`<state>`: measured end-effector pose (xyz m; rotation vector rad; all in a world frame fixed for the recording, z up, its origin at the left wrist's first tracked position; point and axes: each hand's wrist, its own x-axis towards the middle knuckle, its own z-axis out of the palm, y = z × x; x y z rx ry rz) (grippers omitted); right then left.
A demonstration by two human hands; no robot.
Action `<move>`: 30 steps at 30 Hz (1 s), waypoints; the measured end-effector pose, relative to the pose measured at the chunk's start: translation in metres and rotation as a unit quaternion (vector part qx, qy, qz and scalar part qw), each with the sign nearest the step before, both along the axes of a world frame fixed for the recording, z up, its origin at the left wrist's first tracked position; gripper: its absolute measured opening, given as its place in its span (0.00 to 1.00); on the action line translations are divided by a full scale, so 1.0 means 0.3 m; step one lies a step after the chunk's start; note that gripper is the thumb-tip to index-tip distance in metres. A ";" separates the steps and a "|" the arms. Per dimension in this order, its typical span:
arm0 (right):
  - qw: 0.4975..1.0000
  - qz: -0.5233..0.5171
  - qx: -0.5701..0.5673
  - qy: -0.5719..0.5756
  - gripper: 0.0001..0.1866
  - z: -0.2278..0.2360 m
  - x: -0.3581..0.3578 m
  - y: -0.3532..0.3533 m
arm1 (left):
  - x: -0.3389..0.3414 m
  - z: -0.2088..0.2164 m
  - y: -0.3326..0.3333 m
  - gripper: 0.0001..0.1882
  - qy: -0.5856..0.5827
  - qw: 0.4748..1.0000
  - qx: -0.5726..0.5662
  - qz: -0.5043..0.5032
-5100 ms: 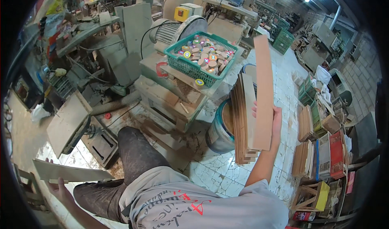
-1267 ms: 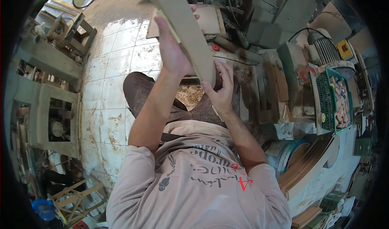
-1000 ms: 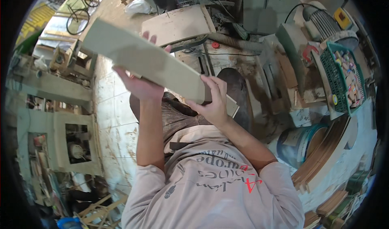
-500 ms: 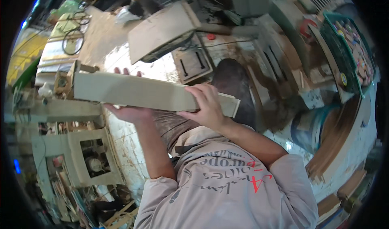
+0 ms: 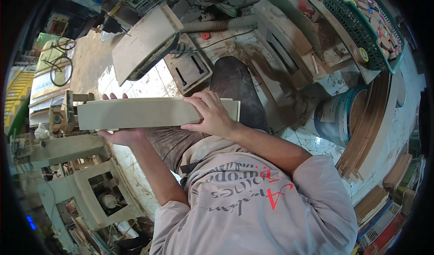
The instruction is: The person sits on the floor and uses a drill press to drill holes into small wooden planks. They repeatedly position the wood under the drill, operate the machine, and inspect the finished holes before stacking the pieces.
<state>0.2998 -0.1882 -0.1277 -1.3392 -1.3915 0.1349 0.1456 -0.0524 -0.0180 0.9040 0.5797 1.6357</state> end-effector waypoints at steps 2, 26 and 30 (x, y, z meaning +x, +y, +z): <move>1.000 -0.005 0.000 0.001 0.39 -0.011 0.011 -0.009 | 0.007 -0.006 0.003 0.41 0.007 1.000 0.004 -0.006; 0.996 0.044 -0.051 0.064 0.38 0.019 0.065 -0.071 | 0.022 0.143 -0.066 0.42 -0.169 0.954 0.050 -0.242; 0.991 0.090 -0.050 0.080 0.39 0.073 0.054 -0.060 | -0.010 0.156 -0.083 0.40 -0.154 0.941 0.110 -0.281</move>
